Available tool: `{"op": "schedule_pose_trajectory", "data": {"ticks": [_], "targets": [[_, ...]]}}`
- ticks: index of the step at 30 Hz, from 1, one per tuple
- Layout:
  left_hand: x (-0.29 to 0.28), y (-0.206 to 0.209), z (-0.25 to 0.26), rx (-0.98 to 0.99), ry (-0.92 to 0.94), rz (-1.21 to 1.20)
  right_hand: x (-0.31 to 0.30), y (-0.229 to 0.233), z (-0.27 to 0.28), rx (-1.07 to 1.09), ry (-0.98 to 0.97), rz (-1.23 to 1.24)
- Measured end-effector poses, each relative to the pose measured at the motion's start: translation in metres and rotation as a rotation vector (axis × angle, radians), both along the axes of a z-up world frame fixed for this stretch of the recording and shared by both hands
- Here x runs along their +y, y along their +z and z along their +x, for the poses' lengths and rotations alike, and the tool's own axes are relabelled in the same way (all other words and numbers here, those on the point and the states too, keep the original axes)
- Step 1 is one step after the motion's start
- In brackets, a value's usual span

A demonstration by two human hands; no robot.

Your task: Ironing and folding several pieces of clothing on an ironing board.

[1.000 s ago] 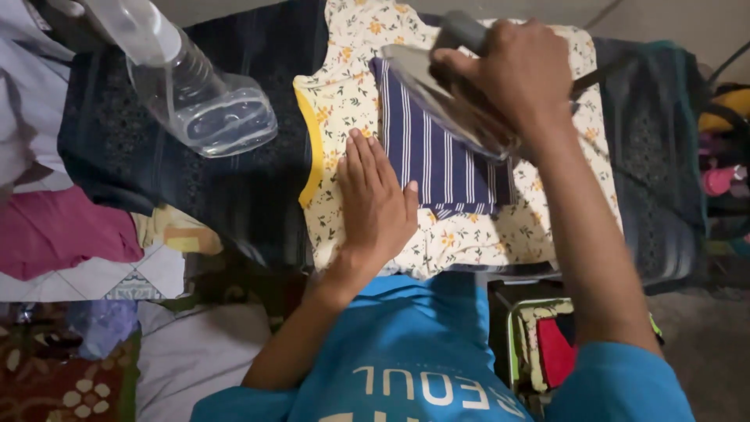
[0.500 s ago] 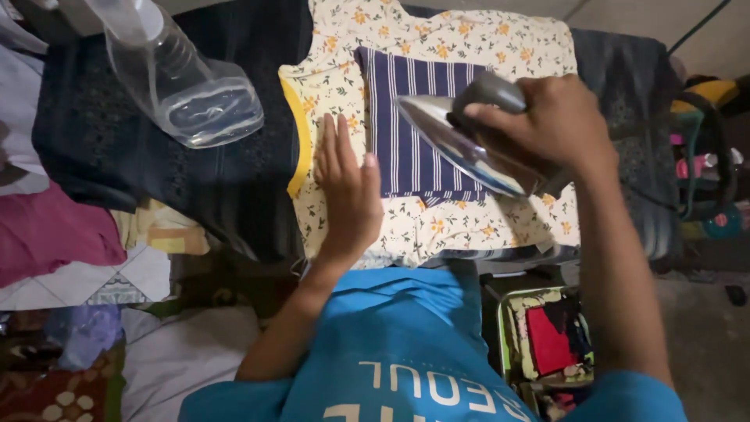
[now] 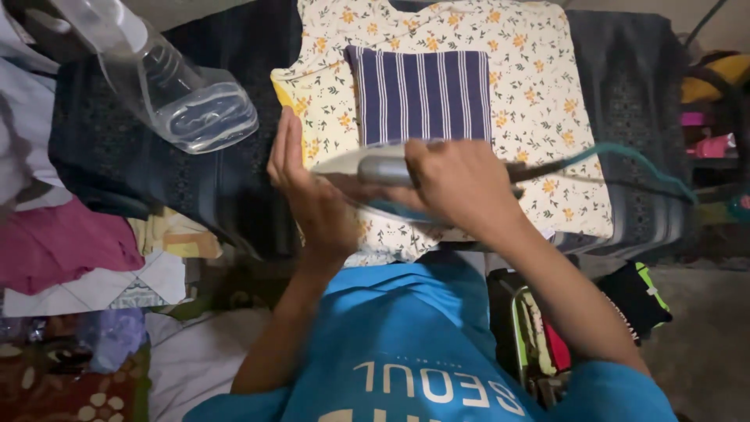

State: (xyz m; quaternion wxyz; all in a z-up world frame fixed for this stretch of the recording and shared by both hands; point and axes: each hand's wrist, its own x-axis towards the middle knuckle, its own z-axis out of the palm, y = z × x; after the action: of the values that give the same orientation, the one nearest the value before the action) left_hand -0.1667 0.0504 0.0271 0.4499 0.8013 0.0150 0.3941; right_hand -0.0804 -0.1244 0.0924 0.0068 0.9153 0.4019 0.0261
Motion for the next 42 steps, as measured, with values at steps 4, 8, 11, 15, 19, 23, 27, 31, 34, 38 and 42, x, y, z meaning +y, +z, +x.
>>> {"op": "schedule_pose_trajectory", "data": {"ticks": [4,8,11,15,19,23,27,31,34,38,42], "targets": [[0.002,0.004,-0.007,-0.085,-0.004,0.127,-0.027,-0.004,-0.014,-0.087,-0.051,-0.048],[-0.007,-0.012,-0.003,-0.051,0.023,0.284,-0.057,-0.012,0.001,-0.322,-0.092,0.038],[-0.020,-0.019,0.005,0.003,-0.038,0.427,-0.067,-0.014,0.023,-0.152,-0.421,-0.069],[-0.032,-0.011,0.018,0.101,-0.193,0.691,-0.061,-0.006,0.068,-0.209,-0.522,0.056],[-0.029,-0.001,0.024,0.093,-0.278,0.783,-0.066,-0.011,0.128,-0.089,-0.603,0.252],[-0.026,0.006,0.030,0.113,-0.293,0.803,-0.097,-0.025,0.158,-0.466,-0.461,0.324],[-0.029,0.009,0.042,0.131,-0.354,0.863,-0.121,-0.024,0.150,-0.437,-0.595,0.223],[-0.037,0.014,0.052,0.216,-0.500,0.939,-0.153,-0.025,0.131,-0.455,-0.640,0.208],[-0.040,0.018,0.059,0.274,-0.501,1.109,-0.169,-0.024,0.119,-0.512,-0.675,0.228],[-0.037,0.012,0.071,0.243,-0.467,1.358,-0.176,-0.020,0.110,-0.452,-0.758,0.183],[-0.034,0.036,0.090,0.177,-0.465,1.216,-0.179,-0.021,0.108,-0.555,-0.731,0.189]]}}
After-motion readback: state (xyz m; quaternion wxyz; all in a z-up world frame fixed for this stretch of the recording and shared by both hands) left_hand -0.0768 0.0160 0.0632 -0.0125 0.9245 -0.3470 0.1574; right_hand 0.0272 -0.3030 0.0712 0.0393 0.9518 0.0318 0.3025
